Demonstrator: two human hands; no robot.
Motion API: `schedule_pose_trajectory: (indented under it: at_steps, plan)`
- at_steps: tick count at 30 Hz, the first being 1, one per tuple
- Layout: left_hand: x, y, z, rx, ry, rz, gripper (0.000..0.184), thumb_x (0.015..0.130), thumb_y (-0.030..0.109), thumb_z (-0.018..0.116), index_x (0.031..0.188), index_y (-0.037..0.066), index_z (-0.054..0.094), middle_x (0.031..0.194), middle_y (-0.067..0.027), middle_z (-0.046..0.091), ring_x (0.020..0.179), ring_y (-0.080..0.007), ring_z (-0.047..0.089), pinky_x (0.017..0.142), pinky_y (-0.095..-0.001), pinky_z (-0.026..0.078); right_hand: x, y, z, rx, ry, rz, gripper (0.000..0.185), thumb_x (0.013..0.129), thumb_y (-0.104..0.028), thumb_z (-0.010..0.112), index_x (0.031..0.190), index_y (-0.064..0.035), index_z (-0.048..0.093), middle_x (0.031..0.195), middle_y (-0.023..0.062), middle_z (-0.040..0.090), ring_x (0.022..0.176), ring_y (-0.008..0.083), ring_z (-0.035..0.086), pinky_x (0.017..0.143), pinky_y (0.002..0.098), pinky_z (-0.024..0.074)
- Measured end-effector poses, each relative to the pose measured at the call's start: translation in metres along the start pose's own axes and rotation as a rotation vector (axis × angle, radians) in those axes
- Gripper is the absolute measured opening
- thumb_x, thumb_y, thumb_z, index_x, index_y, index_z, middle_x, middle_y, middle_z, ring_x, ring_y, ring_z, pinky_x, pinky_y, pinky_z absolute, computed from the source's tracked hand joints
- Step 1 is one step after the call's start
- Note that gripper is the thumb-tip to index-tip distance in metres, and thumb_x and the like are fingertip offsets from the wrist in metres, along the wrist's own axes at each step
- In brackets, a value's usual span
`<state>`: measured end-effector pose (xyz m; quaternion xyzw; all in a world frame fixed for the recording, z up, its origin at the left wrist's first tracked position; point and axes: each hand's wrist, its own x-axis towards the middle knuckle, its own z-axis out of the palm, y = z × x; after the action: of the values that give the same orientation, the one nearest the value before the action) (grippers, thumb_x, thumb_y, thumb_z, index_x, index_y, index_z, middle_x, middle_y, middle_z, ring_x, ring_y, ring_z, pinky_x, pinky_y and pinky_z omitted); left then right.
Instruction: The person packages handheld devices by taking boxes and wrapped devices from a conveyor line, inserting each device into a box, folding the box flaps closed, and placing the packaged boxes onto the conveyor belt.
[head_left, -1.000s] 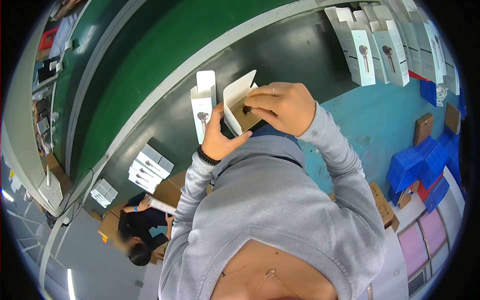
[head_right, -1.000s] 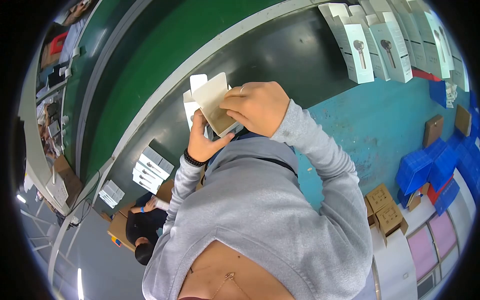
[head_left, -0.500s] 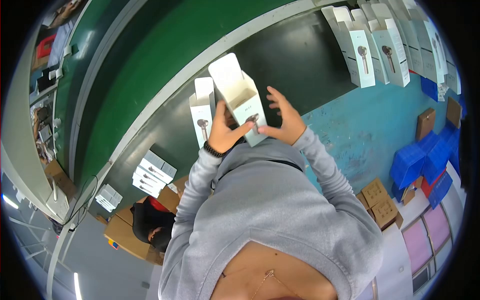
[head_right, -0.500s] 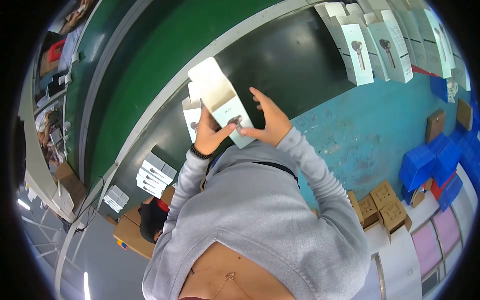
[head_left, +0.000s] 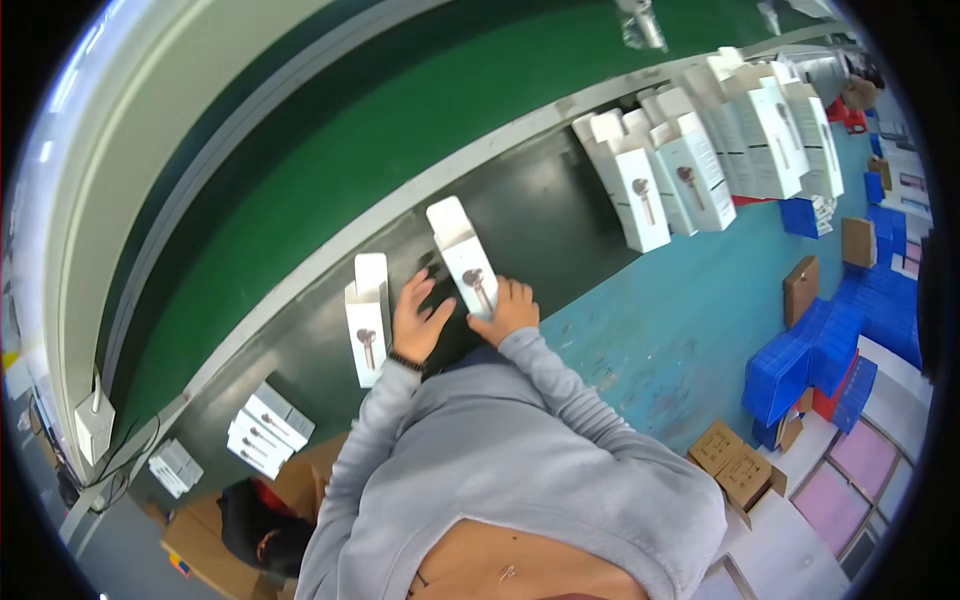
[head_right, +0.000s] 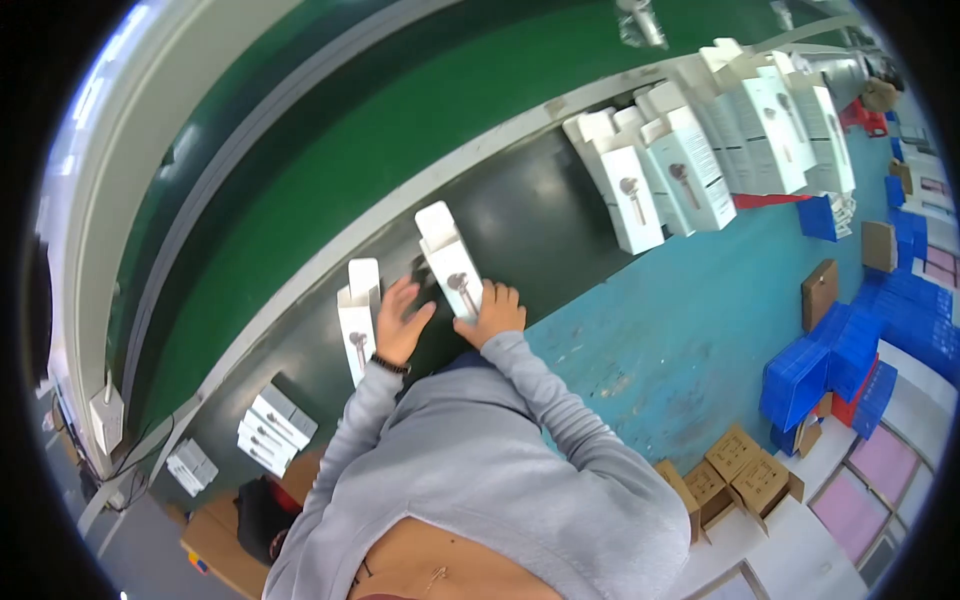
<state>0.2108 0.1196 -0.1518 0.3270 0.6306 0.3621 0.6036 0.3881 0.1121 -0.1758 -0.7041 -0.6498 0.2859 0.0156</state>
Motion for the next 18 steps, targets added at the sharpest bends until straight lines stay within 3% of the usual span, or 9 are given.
schedule_pose_trajectory:
  at_steps: [3,4,6,8,9,11,14,15,18]
  plan:
    - [-0.023,0.013,-0.027,0.283,0.275,0.170,0.073,0.069,0.020,0.077,0.132,0.009,0.041,0.113,-0.0095,0.054,0.108,-0.0223,0.050,0.082,-0.0373,0.043,-0.006,0.004,0.000,0.050,0.114,-0.023,0.086,0.067,-0.051,0.071,0.131,-0.0035,0.040,0.124,0.0153,0.047,0.114,0.0333,0.043,0.086,0.0481,0.0403]
    - [-0.028,0.007,-0.038,0.363,0.390,0.245,0.075,0.068,0.018,0.077,0.133,0.008,0.040,0.112,-0.0098,0.051,0.106,-0.0228,0.049,0.084,-0.0394,0.042,-0.005,0.013,0.005,0.102,0.230,-0.059,0.079,0.070,-0.052,0.069,0.127,-0.0026,0.045,0.121,0.0163,0.050,0.112,0.0336,0.046,0.085,0.0468,0.0413]
    - [-0.032,-0.009,-0.068,0.591,0.539,0.415,0.079,0.068,0.015,0.075,0.135,0.005,0.034,0.116,-0.0143,0.047,0.108,-0.0287,0.044,0.094,-0.0427,0.034,-0.001,0.033,0.007,0.332,0.295,0.096,0.063,0.075,-0.054,0.064,0.108,-0.0015,0.056,0.105,0.0181,0.058,0.099,0.0346,0.053,0.081,0.0448,0.0442]
    - [-0.036,-0.013,-0.089,0.773,0.647,0.414,0.086,0.067,0.016,0.075,0.139,0.004,0.029,0.117,-0.0171,0.046,0.114,-0.0314,0.041,0.100,-0.0416,0.030,0.003,0.060,0.003,0.469,0.264,0.318,0.056,0.079,-0.057,0.059,0.086,-0.0007,0.062,0.084,0.0189,0.063,0.082,0.0358,0.059,0.074,0.0433,0.0466]
    - [-0.035,-0.023,-0.099,0.784,0.647,0.372,0.088,0.068,0.018,0.075,0.140,0.003,0.028,0.118,-0.0187,0.046,0.115,-0.0321,0.041,0.100,-0.0419,0.030,0.004,0.075,0.001,0.487,0.198,0.463,0.059,0.081,-0.058,0.056,0.073,-0.0005,0.063,0.071,0.0188,0.064,0.071,0.0365,0.061,0.069,0.0427,0.0477]
    - [-0.029,-0.049,-0.117,0.806,0.649,0.283,0.092,0.068,0.021,0.076,0.142,0.002,0.024,0.122,-0.0219,0.044,0.117,-0.0335,0.042,0.102,-0.0424,0.031,0.009,0.108,0.023,0.437,0.250,0.553,0.061,0.081,-0.060,0.053,0.067,-0.0006,0.061,0.068,0.0186,0.063,0.067,0.0371,0.060,0.066,0.0445,0.0469]
    - [-0.019,-0.063,-0.125,0.468,0.312,0.174,0.098,0.069,0.028,0.077,0.143,0.000,0.020,0.127,-0.0266,0.041,0.120,-0.0352,0.043,0.101,-0.0405,0.033,0.020,0.113,0.032,0.354,0.424,0.685,0.060,0.080,-0.059,0.056,0.062,-0.0015,0.059,0.064,0.0172,0.062,0.065,0.0365,0.060,0.065,0.0455,0.0462]
    - [-0.007,-0.092,-0.132,0.573,0.303,0.220,0.093,0.070,0.030,0.078,0.139,-0.003,0.024,0.125,-0.0266,0.046,0.114,-0.0353,0.049,0.098,-0.0385,0.038,0.019,0.111,0.033,0.326,0.490,0.732,0.059,0.080,-0.058,0.057,0.061,-0.0019,0.059,0.064,0.0166,0.062,0.065,0.0361,0.060,0.065,0.0455,0.0461]
    - [-0.011,-0.088,-0.122,0.538,0.170,0.196,0.082,0.070,0.029,0.078,0.131,-0.003,0.035,0.116,-0.0222,0.054,0.107,-0.0328,0.056,0.093,-0.0376,0.043,0.016,0.110,0.053,0.479,0.613,0.800,0.047,0.078,-0.053,0.062,0.079,-0.0062,0.063,0.071,0.0158,0.063,0.070,0.0356,0.060,0.070,0.0454,0.0461]
